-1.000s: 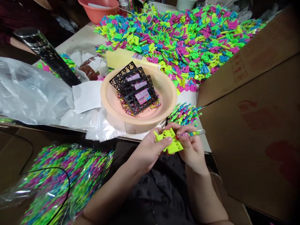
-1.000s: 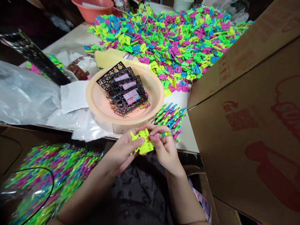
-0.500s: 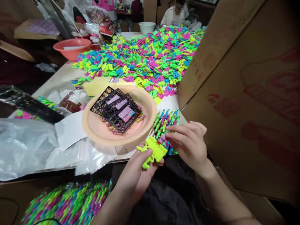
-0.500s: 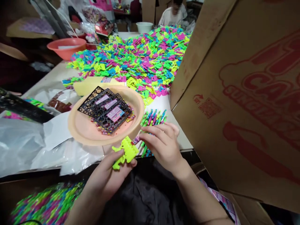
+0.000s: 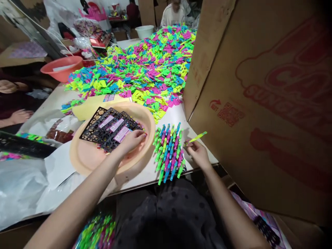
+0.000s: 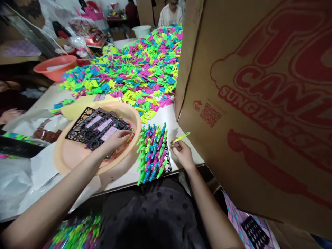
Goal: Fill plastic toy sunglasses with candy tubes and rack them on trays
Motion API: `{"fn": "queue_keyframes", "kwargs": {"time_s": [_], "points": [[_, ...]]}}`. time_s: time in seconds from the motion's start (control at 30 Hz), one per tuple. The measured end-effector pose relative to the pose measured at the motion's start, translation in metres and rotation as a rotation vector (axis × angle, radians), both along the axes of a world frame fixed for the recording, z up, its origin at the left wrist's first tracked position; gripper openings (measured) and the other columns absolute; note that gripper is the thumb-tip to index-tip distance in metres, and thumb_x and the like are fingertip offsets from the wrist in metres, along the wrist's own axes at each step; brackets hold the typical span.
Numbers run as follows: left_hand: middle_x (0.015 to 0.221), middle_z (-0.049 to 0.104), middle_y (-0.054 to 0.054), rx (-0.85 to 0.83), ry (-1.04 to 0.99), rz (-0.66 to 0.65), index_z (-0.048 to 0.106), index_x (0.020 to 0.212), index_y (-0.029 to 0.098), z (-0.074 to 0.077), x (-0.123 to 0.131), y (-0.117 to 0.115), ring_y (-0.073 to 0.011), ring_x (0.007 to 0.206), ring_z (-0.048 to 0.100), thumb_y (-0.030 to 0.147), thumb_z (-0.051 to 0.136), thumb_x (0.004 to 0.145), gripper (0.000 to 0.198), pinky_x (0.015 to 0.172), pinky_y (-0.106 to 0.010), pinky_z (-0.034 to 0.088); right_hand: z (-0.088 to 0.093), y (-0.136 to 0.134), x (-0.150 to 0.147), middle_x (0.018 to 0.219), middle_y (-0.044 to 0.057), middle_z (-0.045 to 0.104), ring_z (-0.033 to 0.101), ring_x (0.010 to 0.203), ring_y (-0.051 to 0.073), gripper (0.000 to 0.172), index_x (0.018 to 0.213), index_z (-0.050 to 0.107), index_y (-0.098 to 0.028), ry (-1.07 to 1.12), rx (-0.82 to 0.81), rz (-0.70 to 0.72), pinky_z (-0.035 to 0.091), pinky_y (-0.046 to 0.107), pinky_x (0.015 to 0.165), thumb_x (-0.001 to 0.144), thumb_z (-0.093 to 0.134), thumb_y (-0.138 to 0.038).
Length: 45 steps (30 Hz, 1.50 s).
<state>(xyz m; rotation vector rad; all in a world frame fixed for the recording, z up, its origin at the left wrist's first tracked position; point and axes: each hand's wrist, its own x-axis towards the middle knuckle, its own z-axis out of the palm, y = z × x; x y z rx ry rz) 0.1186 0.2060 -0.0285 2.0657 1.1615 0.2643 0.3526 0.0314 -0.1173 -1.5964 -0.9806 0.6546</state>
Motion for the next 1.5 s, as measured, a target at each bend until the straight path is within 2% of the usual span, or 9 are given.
{"fn": "queue_keyframes", "kwargs": {"time_s": [0.13, 0.43, 0.63, 0.7, 0.9, 1.07, 1.2, 1.33, 1.5], "points": [[0.086, 0.066, -0.009, 0.069, 0.141, -0.085, 0.064, 0.086, 0.013, -0.016, 0.009, 0.007, -0.0234, 0.084, 0.056, 0.021, 0.054, 0.07, 0.021, 0.077, -0.03, 0.04, -0.014, 0.009, -0.003, 0.091, 0.008, 0.067, 0.062, 0.084, 0.02, 0.023, 0.092, 0.064, -0.014, -0.014, 0.007, 0.097, 0.048, 0.033, 0.077, 0.074, 0.054, -0.022], [0.071, 0.057, -0.004, 0.181, 0.345, -0.084, 0.053, 0.103, 0.011, -0.035, 0.004, 0.007, -0.0178, 0.066, 0.05, 0.019, 0.053, 0.071, 0.033, 0.061, -0.027, 0.038, -0.011, 0.013, -0.001, 0.087, 0.006, 0.064, 0.057, 0.087, 0.022, 0.016, 0.085, 0.065, -0.018, -0.159, 0.055, 0.22, 0.044, 0.035, 0.08, 0.071, 0.057, -0.017], [0.062, 0.053, -0.003, 0.24, 0.353, -0.057, 0.06, 0.075, 0.012, -0.025, 0.006, 0.014, -0.0181, 0.064, 0.05, 0.016, 0.051, 0.067, 0.012, 0.059, -0.028, 0.037, -0.011, 0.017, -0.005, 0.082, 0.005, 0.06, 0.055, 0.084, 0.022, 0.011, 0.081, 0.064, -0.019, -0.2, 0.09, 0.269, 0.044, 0.033, 0.077, 0.072, 0.058, -0.016], [0.065, 0.054, -0.004, 0.277, 0.313, -0.033, 0.06, 0.07, 0.013, -0.011, 0.003, 0.014, -0.0194, 0.069, 0.052, 0.017, 0.049, 0.068, 0.012, 0.063, -0.028, 0.04, -0.009, 0.018, -0.005, 0.083, 0.005, 0.06, 0.055, 0.087, 0.022, 0.009, 0.08, 0.064, -0.019, -0.207, 0.106, 0.296, 0.044, 0.033, 0.08, 0.074, 0.058, -0.017], [0.095, 0.057, -0.008, 0.333, 0.05, 0.083, 0.059, 0.095, 0.014, 0.022, -0.03, -0.017, -0.0183, 0.081, 0.056, 0.029, 0.044, 0.077, 0.028, 0.07, -0.029, 0.046, -0.008, 0.02, -0.005, 0.086, 0.006, 0.061, 0.056, 0.09, 0.022, 0.009, 0.08, 0.065, -0.018, -0.226, 0.118, 0.321, 0.044, 0.034, 0.083, 0.077, 0.058, -0.022], [0.096, 0.061, -0.008, 0.077, -0.216, 0.236, 0.052, 0.099, 0.017, 0.013, -0.064, -0.045, -0.0214, 0.087, 0.06, 0.042, 0.046, 0.079, 0.033, 0.074, -0.033, 0.048, 0.002, 0.018, -0.004, 0.099, 0.008, 0.063, 0.058, 0.096, 0.022, 0.014, 0.086, 0.068, -0.019, -0.273, 0.13, 0.378, 0.046, 0.034, 0.085, 0.075, 0.06, -0.022], [0.08, 0.061, -0.004, -0.07, -0.371, 0.365, 0.048, 0.101, 0.018, 0.003, -0.074, -0.05, -0.021, 0.079, 0.06, 0.05, 0.046, 0.078, 0.039, 0.068, -0.031, 0.048, 0.019, 0.016, 0.016, 0.099, 0.007, 0.066, 0.062, 0.094, 0.021, 0.023, 0.093, 0.068, -0.019, -0.312, 0.017, 0.397, 0.049, 0.033, 0.082, 0.08, 0.049, -0.019], [0.072, 0.054, 0.001, -0.07, -0.414, 0.445, 0.049, 0.104, 0.017, 0.003, -0.074, -0.047, -0.017, 0.063, 0.053, 0.053, 0.049, 0.075, 0.046, 0.058, -0.028, 0.044, 0.033, 0.057, 0.049, 0.088, 0.008, 0.068, 0.064, 0.081, 0.02, 0.03, 0.093, 0.065, -0.017, -0.433, -0.005, 0.135, 0.051, 0.034, 0.075, 0.081, 0.038, -0.019], [0.068, 0.05, 0.001, -0.099, -0.443, 0.524, 0.053, 0.099, 0.014, 0.004, -0.075, -0.047, -0.0157, 0.063, 0.049, 0.053, 0.055, 0.069, 0.049, 0.056, -0.026, 0.041, 0.034, 0.173, 0.057, 0.102, 0.01, 0.065, 0.063, 0.084, 0.019, 0.033, 0.103, 0.062, -0.017, -0.589, -0.034, 0.201, 0.051, 0.035, 0.078, 0.077, 0.041, -0.016]]}}
